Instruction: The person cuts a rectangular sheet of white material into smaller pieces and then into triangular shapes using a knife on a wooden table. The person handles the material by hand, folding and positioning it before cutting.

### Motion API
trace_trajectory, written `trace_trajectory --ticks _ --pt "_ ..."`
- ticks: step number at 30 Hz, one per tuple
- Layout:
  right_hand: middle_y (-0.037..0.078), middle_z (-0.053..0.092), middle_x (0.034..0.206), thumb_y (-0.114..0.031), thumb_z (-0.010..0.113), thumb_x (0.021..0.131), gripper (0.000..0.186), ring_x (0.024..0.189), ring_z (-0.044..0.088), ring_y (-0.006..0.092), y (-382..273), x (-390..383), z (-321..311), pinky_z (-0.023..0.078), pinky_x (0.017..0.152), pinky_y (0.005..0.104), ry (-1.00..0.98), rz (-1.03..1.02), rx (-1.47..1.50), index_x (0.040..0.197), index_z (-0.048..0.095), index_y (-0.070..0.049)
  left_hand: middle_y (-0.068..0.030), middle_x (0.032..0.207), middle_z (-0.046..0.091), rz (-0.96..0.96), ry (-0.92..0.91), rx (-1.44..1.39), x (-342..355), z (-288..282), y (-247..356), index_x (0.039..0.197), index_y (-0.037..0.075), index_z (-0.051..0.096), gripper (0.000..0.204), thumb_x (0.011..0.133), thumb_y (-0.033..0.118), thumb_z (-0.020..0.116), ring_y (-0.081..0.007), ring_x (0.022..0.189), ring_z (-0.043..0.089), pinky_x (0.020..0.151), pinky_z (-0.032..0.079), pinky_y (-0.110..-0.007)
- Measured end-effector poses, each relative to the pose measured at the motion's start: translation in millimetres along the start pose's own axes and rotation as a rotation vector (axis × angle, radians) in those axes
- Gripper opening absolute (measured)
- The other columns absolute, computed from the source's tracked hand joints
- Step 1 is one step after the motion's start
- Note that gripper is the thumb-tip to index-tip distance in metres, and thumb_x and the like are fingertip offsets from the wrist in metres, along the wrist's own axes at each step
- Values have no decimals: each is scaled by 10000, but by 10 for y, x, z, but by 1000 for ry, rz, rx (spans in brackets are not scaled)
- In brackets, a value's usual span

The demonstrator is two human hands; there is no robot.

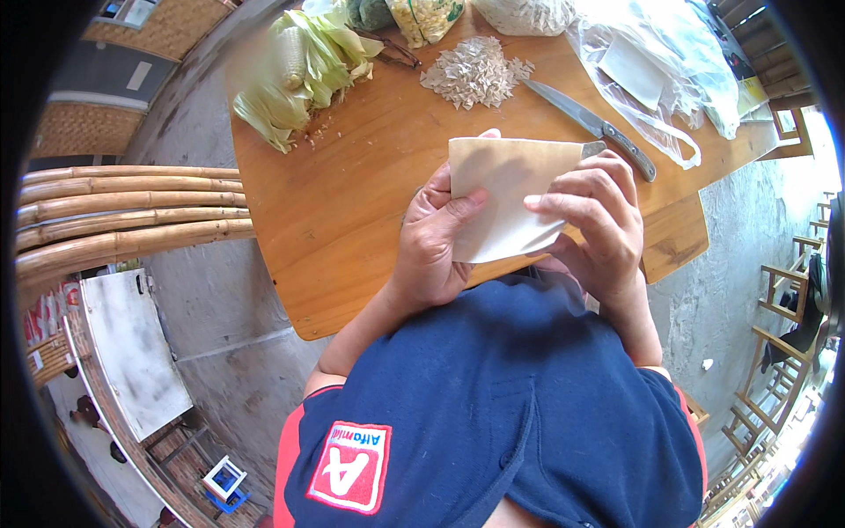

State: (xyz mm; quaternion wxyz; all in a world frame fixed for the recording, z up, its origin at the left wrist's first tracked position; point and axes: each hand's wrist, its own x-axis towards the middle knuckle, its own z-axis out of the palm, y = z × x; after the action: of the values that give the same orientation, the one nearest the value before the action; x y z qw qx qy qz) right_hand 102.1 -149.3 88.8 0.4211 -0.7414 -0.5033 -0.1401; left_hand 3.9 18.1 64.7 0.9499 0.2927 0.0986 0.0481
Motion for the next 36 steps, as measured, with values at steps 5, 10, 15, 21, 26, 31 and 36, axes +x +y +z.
trace_trajectory --ticks 5,10,15,21,26,31,36 --pt "51 683 1105 -231 860 711 219 1061 595 286 62 -86 71 488 921 396 76 18 -43 854 713 -156 -159 1368 601 -2 -45 -128 27 -137 -16 1488 -4 436 509 984 44 493 -246 1257 612 1090 497 -368" --pt "152 647 1288 -168 837 801 203 1137 603 309 70 -85 175 498 962 405 234 300 206 917 685 -102 -190 1368 593 -57 -170 -298 33 -218 -26 1480 -24 420 524 977 105 484 -271 1282 600 1115 481 -403" --pt "101 645 1201 -76 767 916 204 1087 622 172 -38 -118 155 489 966 328 295 724 793 1067 655 5 -208 1438 531 -66 -160 -161 -18 -145 -26 1504 -32 365 565 998 174 509 -292 1361 533 1163 429 -432" --pt "60 635 1089 39 716 927 205 1062 612 128 -35 -191 157 492 942 285 264 619 762 1116 637 36 -196 1491 483 39 -237 55 -58 -110 -90 1537 -15 309 716 985 257 676 -275 1385 492 1189 372 -412" --pt "63 637 1084 58 710 923 216 1058 617 135 -53 -223 171 496 938 284 296 655 766 1122 629 36 -153 1466 509 67 -211 247 -78 -45 -90 1520 -4 345 625 992 101 661 -204 1349 502 1156 387 -356" --pt "68 643 1086 64 706 923 226 1051 625 137 -66 -231 171 504 922 276 306 626 744 1132 626 35 -107 1426 539 27 -135 265 -107 -51 -93 1486 -4 405 507 1021 59 597 -159 1316 516 1127 405 -320" --pt "59 646 1086 51 710 927 213 1049 629 128 -87 -266 157 515 907 267 325 660 739 1122 630 27 -156 1434 535 2 -109 302 -121 -46 -113 1499 15 388 486 1033 14 527 -225 1322 549 1120 482 -395"
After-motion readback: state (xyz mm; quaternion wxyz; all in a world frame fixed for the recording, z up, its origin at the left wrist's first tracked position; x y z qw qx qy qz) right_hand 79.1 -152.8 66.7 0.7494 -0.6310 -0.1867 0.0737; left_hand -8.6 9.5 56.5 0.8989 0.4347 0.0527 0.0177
